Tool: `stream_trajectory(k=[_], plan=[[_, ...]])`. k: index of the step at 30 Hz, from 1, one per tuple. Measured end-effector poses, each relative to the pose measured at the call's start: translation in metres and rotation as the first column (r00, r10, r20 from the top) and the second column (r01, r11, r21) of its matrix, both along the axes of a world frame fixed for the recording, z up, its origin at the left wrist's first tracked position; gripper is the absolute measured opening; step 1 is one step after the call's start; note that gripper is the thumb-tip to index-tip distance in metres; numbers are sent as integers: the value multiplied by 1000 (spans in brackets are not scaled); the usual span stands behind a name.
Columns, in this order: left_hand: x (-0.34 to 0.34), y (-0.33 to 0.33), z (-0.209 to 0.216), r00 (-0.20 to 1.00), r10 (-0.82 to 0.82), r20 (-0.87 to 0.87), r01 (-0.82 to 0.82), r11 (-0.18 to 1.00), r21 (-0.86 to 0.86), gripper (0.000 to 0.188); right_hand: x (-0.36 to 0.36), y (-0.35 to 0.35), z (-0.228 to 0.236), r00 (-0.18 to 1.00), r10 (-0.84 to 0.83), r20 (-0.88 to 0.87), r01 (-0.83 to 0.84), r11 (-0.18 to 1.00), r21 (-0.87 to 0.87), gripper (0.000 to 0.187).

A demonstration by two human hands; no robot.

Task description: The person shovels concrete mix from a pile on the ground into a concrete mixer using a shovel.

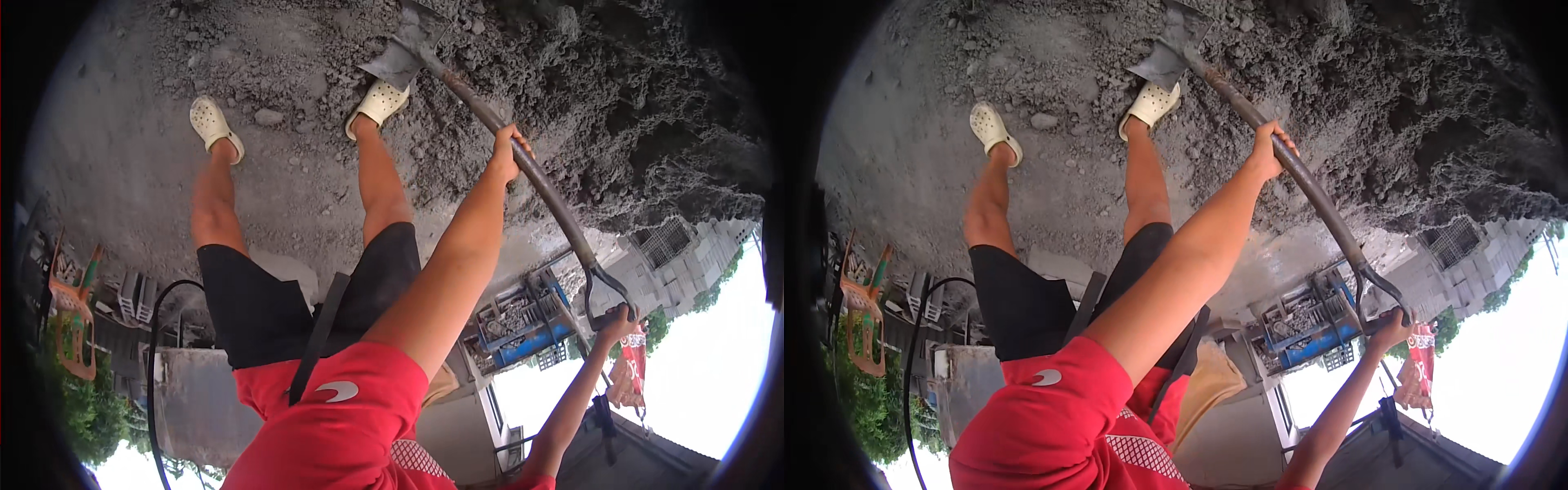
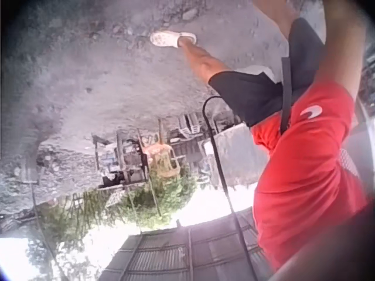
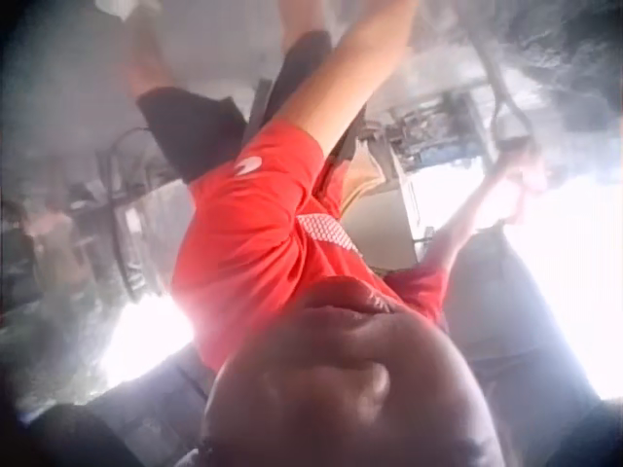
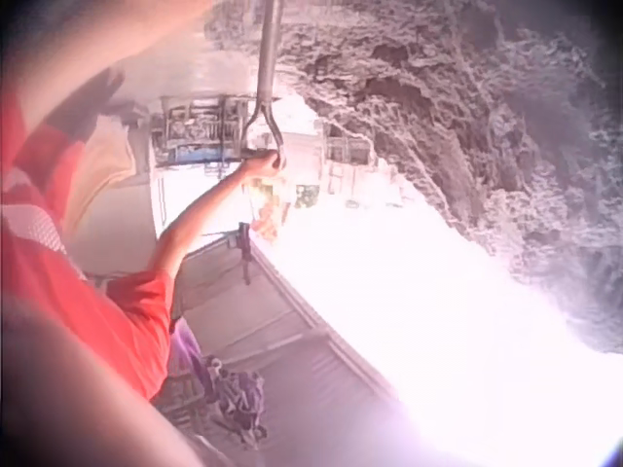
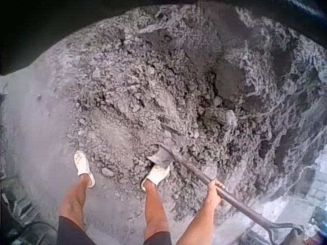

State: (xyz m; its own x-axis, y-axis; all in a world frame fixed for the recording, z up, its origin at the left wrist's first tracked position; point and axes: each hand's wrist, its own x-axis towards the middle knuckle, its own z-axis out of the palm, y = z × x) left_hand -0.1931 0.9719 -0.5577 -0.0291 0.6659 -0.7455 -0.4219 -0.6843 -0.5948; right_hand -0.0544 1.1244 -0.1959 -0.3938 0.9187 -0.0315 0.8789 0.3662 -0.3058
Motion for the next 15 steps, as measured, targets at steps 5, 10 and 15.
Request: stream_trajectory(k=[5, 10, 15], plan=[[7, -35, -7, 992, -35, -121, 25, 996, -85, 16, 42, -11, -34, 992, -103, -74, 96, 991, -94, 11], [-33, -200, -5, 990, -64, -129, 20, 947, -319, 16, 37, -75, -121, 993, -32, -114, -9, 939, -343, 11], [-119, -488, 87, 945, 121, -305, -286, 760, -584, 16, -112, -252, -192, 907, 75, -414, -350, 680, -644, 11]])
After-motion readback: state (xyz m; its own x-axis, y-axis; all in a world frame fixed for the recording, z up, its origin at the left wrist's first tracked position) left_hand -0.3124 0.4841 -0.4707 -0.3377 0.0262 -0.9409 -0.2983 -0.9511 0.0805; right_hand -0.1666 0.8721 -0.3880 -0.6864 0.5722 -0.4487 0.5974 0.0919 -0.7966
